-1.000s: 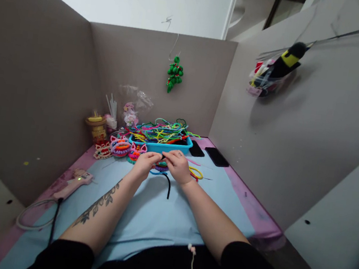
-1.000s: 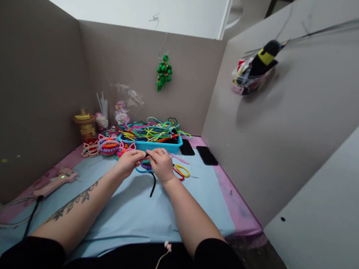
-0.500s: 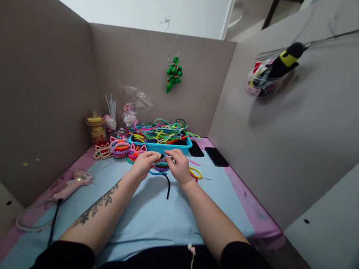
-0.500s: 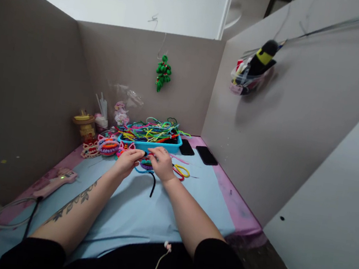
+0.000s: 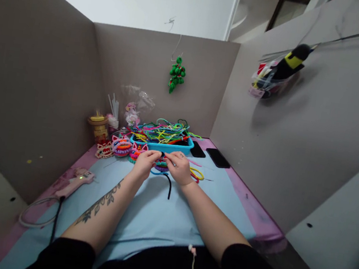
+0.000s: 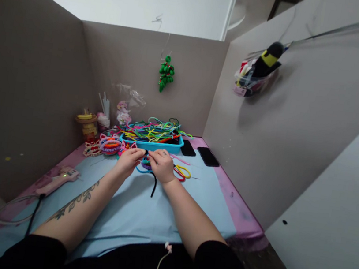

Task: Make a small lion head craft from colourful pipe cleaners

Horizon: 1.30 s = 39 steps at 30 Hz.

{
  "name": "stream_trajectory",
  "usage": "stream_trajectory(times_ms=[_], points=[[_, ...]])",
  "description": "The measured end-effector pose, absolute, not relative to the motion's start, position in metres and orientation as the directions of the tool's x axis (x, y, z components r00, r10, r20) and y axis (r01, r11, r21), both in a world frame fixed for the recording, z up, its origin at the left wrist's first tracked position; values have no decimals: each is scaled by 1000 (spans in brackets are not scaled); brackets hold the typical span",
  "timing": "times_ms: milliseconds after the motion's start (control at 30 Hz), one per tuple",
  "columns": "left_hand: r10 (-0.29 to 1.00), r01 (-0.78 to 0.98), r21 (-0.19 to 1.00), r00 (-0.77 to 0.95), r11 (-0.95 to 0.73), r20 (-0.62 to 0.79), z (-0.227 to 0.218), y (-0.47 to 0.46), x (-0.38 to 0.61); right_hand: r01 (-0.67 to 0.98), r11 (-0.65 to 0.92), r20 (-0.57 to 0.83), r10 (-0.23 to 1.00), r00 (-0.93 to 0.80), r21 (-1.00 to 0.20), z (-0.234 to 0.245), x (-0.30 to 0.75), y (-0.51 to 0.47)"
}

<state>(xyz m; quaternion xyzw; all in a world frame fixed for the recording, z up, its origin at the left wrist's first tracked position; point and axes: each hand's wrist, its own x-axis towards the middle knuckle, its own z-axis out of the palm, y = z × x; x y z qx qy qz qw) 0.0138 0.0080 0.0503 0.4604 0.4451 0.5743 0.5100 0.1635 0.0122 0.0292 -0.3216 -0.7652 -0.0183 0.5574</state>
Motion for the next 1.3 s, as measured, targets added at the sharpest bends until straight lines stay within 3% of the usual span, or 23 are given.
stream_trajectory(times_ms=[133,333,500,867,1033,1167,1300], points=[[995,-170,981,-51,-90,82,51,7,14,467,798,855,496,-152,-380,32,164,11],[979,-55,978,-46,-203,201,48,8,15,342,705,752,660,3,-621,33,162,12],[955,44,954,-2,-297,298,49,4,15,280,630,656,755,-3,-724,33,162,14],[978,39,981,95,-190,185,48,8,9,89,457,457,889,-25,-885,42,164,13],[972,70,977,130,-203,193,48,12,5,25,426,426,904,-21,-904,41,166,15],[942,274,902,66,-333,328,47,16,-1,61,434,434,901,-18,-899,38,168,19],[903,572,733,31,-368,429,45,21,-10,274,459,459,886,-68,-846,33,171,24]])
